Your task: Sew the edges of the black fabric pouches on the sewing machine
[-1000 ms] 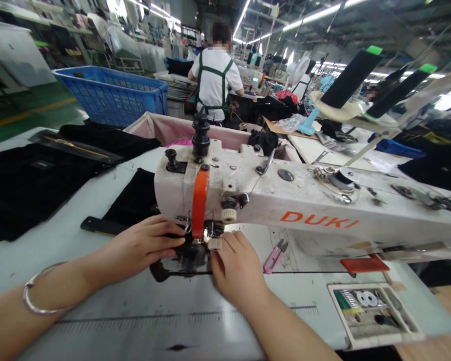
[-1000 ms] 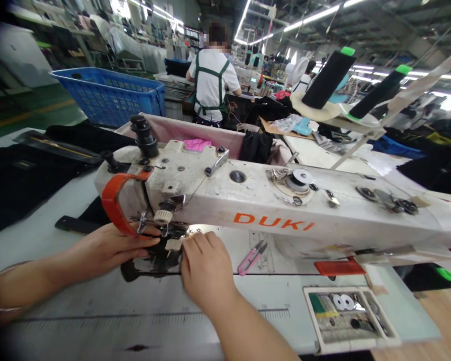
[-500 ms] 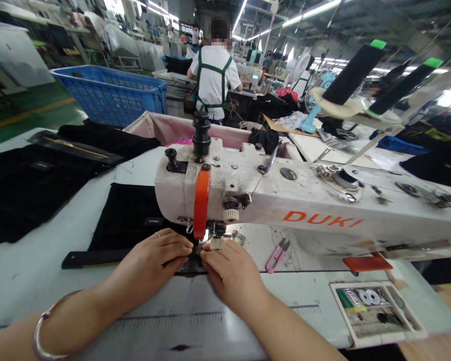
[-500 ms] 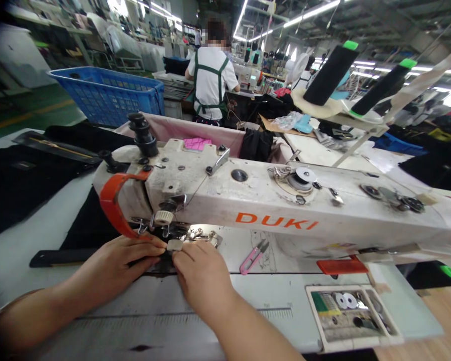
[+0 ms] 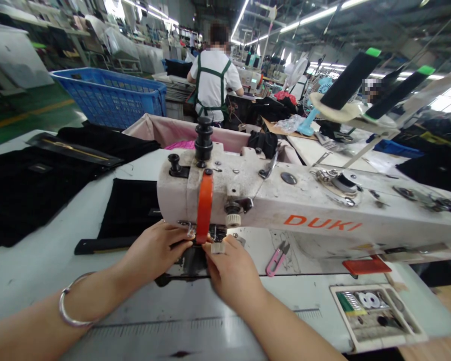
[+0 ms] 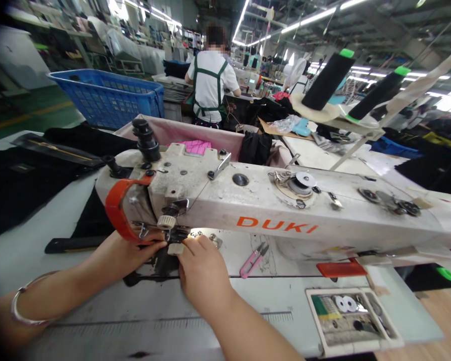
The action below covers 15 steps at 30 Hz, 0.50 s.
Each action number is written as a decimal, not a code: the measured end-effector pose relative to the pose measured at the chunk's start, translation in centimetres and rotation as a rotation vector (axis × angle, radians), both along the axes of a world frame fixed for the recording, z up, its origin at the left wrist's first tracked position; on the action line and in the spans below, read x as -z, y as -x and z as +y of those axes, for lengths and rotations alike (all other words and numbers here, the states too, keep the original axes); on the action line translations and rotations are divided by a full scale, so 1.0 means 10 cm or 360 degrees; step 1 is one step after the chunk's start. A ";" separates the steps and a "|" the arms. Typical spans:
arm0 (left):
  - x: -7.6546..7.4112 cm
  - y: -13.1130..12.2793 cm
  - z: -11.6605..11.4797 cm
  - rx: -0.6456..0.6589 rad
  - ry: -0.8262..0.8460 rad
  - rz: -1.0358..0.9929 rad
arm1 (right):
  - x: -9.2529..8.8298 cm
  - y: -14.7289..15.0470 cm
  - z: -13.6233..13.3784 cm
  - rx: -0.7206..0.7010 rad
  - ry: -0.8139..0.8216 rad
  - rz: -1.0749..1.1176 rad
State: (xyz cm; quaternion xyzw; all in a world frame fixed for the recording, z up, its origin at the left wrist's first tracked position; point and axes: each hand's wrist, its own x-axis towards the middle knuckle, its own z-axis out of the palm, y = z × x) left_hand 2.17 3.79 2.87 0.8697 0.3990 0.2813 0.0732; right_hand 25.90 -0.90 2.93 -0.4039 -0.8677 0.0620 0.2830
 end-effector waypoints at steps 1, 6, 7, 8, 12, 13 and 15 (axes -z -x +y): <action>0.01 0.00 0.01 -0.0007 0.0002 0.0007 | 0.00 0.00 0.00 0.0008 0.0003 0.0001; 0.04 0.00 0.01 -0.0053 0.0011 0.0054 | 0.00 0.02 0.00 0.0030 0.0012 -0.0046; 0.05 0.00 0.02 -0.0068 0.0013 0.0068 | 0.01 0.03 0.00 0.0032 0.0012 -0.0051; 0.07 0.01 0.02 -0.0081 0.0014 0.0083 | 0.01 0.03 0.00 0.0034 0.0010 -0.0048; 0.12 0.08 0.03 -0.0091 0.0000 0.0122 | 0.01 0.05 0.01 0.0038 0.0004 -0.0046; 0.11 0.09 0.03 -0.0089 -0.0016 0.0111 | 0.01 0.06 0.01 0.0040 -0.0010 -0.0066; 0.08 0.09 0.05 -0.0049 -0.0055 0.0043 | 0.00 0.07 0.01 0.0046 -0.0058 -0.0135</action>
